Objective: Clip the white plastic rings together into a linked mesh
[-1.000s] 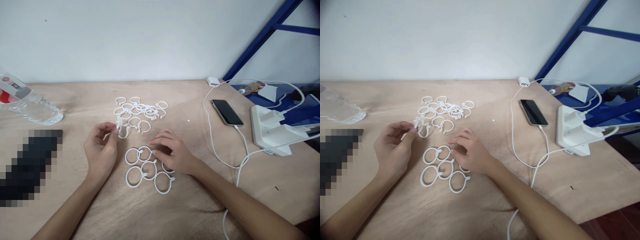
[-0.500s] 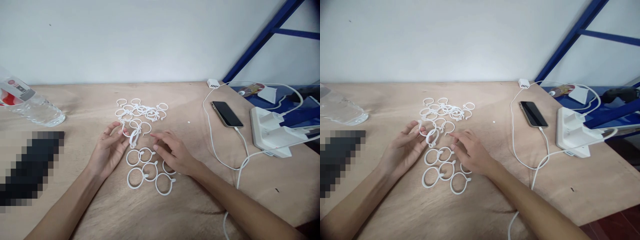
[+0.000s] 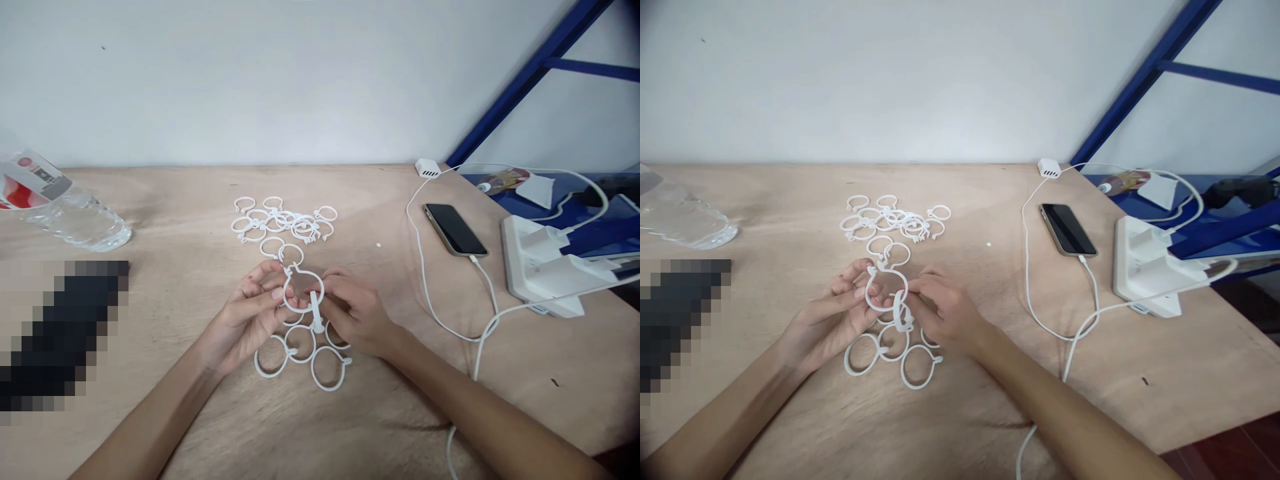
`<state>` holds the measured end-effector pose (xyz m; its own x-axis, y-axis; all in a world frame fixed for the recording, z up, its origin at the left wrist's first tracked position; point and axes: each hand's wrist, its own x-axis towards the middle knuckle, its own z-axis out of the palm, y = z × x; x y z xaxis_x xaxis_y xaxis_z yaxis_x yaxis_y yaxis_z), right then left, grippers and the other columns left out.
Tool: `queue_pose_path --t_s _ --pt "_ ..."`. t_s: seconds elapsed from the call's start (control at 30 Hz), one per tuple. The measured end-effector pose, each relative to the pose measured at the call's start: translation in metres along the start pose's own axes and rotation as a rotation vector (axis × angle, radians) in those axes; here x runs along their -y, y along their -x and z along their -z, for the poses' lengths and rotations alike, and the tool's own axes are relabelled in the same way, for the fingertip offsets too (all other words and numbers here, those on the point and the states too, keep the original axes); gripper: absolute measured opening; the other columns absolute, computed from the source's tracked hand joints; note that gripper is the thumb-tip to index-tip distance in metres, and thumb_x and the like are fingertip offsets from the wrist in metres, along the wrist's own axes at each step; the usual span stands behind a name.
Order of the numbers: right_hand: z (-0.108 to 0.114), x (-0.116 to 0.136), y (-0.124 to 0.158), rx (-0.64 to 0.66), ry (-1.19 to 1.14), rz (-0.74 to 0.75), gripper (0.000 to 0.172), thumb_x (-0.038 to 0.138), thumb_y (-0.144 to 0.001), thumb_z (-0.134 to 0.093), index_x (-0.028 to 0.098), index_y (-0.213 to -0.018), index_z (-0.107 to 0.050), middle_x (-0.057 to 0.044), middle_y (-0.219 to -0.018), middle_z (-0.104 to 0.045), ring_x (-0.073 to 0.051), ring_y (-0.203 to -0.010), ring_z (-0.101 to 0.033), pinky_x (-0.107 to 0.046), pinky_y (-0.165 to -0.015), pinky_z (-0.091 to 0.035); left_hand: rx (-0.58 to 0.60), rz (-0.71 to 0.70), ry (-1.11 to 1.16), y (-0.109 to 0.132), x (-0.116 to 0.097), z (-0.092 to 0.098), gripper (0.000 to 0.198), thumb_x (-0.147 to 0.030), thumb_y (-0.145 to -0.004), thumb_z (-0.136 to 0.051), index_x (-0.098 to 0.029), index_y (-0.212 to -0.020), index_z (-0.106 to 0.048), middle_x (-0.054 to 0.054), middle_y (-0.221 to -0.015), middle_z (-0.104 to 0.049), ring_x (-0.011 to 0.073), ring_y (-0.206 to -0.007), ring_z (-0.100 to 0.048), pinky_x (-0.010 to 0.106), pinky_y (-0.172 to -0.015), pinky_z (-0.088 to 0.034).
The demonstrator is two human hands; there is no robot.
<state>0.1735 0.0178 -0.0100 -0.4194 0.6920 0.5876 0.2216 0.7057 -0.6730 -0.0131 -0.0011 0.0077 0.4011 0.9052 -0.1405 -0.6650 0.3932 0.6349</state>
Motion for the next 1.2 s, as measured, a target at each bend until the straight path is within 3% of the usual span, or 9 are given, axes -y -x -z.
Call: queue_pose_path --t_s 0.2,0.43,0.53,0.67,0.77,0.87,1.0,1.1,1.2 --pt "0.001 0.001 0.0 -0.094 0.081 -0.326 0.022 0.015 -0.078 -0.057 0.017 -0.056 -0.054 0.002 -0.057 -0.051 -0.008 -0.051 -0.045 -0.022 -0.05 -0.037 0.092 -0.021 -0.025 0.002 -0.003 0.005 0.022 -0.01 -0.077 -0.069 -0.02 -0.095 -0.06 -0.002 -0.076 -0.062 0.0081 -0.076 -0.058 0.021 -0.078 -0.05" --pt "0.002 -0.006 -0.003 -0.201 0.201 -0.523 0.027 0.018 -0.067 -0.049 0.018 -0.044 -0.036 0.006 -0.045 -0.035 -0.008 -0.047 -0.035 -0.023 -0.049 -0.028 0.296 0.13 -0.086 0.008 -0.002 0.008 0.022 -0.011 -0.08 -0.067 -0.022 -0.098 -0.063 -0.001 -0.078 -0.068 0.0082 -0.072 -0.061 0.022 -0.072 -0.051" --pt "0.005 -0.01 -0.004 -0.242 0.306 -0.586 0.03 0.021 -0.069 -0.051 0.018 -0.043 -0.036 0.006 -0.044 -0.034 -0.008 -0.047 -0.035 -0.023 -0.05 -0.027 0.193 0.05 -0.091 0.006 -0.007 0.01 0.023 -0.011 -0.077 -0.07 -0.021 -0.097 -0.064 -0.001 -0.076 -0.067 0.0081 -0.073 -0.061 0.021 -0.073 -0.051" --pt "0.011 -0.015 -0.006 -0.229 0.387 -0.642 0.04 0.03 -0.08 -0.054 0.017 -0.043 -0.044 0.005 -0.043 -0.033 -0.008 -0.044 -0.037 -0.025 -0.047 -0.024 -0.08 -0.133 -0.104 -0.001 -0.012 0.013 0.028 -0.011 -0.07 -0.076 -0.02 -0.094 -0.065 -0.002 -0.074 -0.065 0.0063 -0.072 -0.061 0.014 -0.071 -0.049" --pt "0.011 -0.014 -0.006 -0.187 0.365 -0.534 0.037 0.035 -0.088 -0.052 0.016 -0.057 -0.063 0.004 -0.047 -0.048 -0.01 -0.048 -0.045 -0.026 -0.051 -0.031 -0.277 -0.29 -0.339 -0.004 -0.009 0.012 0.026 -0.014 -0.068 -0.078 -0.018 -0.091 -0.065 0.0 -0.077 -0.068 0.0102 -0.075 -0.063 0.018 -0.07 -0.05" --pt "0.007 -0.009 -0.003 -0.133 0.289 -0.327 0.018 0.03 -0.087 -0.058 0.018 -0.084 -0.071 0.001 -0.062 -0.064 -0.013 -0.057 -0.054 -0.029 -0.063 -0.043 -0.39 -0.479 -0.731 -0.001 0.0 0.007 0.019 -0.018 -0.071 -0.076 -0.017 -0.087 -0.066 0.002 -0.082 -0.07 0.0145 -0.078 -0.064 0.023 -0.071 -0.05" --pt "0.003 -0.004 0.0 -0.049 0.121 -0.138 0.024 0.024 -0.087 -0.06 0.019 -0.11 -0.066 -0.004 -0.083 -0.069 -0.016 -0.078 -0.061 -0.032 -0.074 -0.049 -0.27 -0.634 -1.129 0.006 0.012 0.005 0.013 -0.014 -0.078 -0.068 -0.021 -0.09 -0.067 0.002 -0.087 -0.069 0.0146 -0.079 -0.062 0.025 -0.072 -0.048" --pt "0.002 -0.004 -0.001 -0.044 0.044 -0.055 0.021 0.02 -0.087 -0.062 0.019 -0.107 -0.067 -0.005 -0.085 -0.069 -0.016 -0.08 -0.06 -0.033 -0.075 -0.05 -0.108 -0.703 -1.307 0.008 0.015 0.007 0.02 -0.009 -0.08 -0.064 -0.023 -0.094 -0.066 0.001 -0.082 -0.067 0.0141 -0.073 -0.059 0.025 -0.065 -0.046" --pt "0.001 -0.004 -0.003 -0.091 0.008 -0.027 0.018 0.018 -0.086 -0.062 0.021 -0.102 -0.071 -0.002 -0.077 -0.069 -0.014 -0.072 -0.057 -0.033 -0.072 -0.05 -0.067 -0.755 -1.373 0.008 0.014 0.008 0.025 -0.008 -0.08 -0.063 -0.024 -0.099 -0.066 0.001 -0.081 -0.066 0.0146 -0.071 -0.057 0.026 -0.065 -0.045"
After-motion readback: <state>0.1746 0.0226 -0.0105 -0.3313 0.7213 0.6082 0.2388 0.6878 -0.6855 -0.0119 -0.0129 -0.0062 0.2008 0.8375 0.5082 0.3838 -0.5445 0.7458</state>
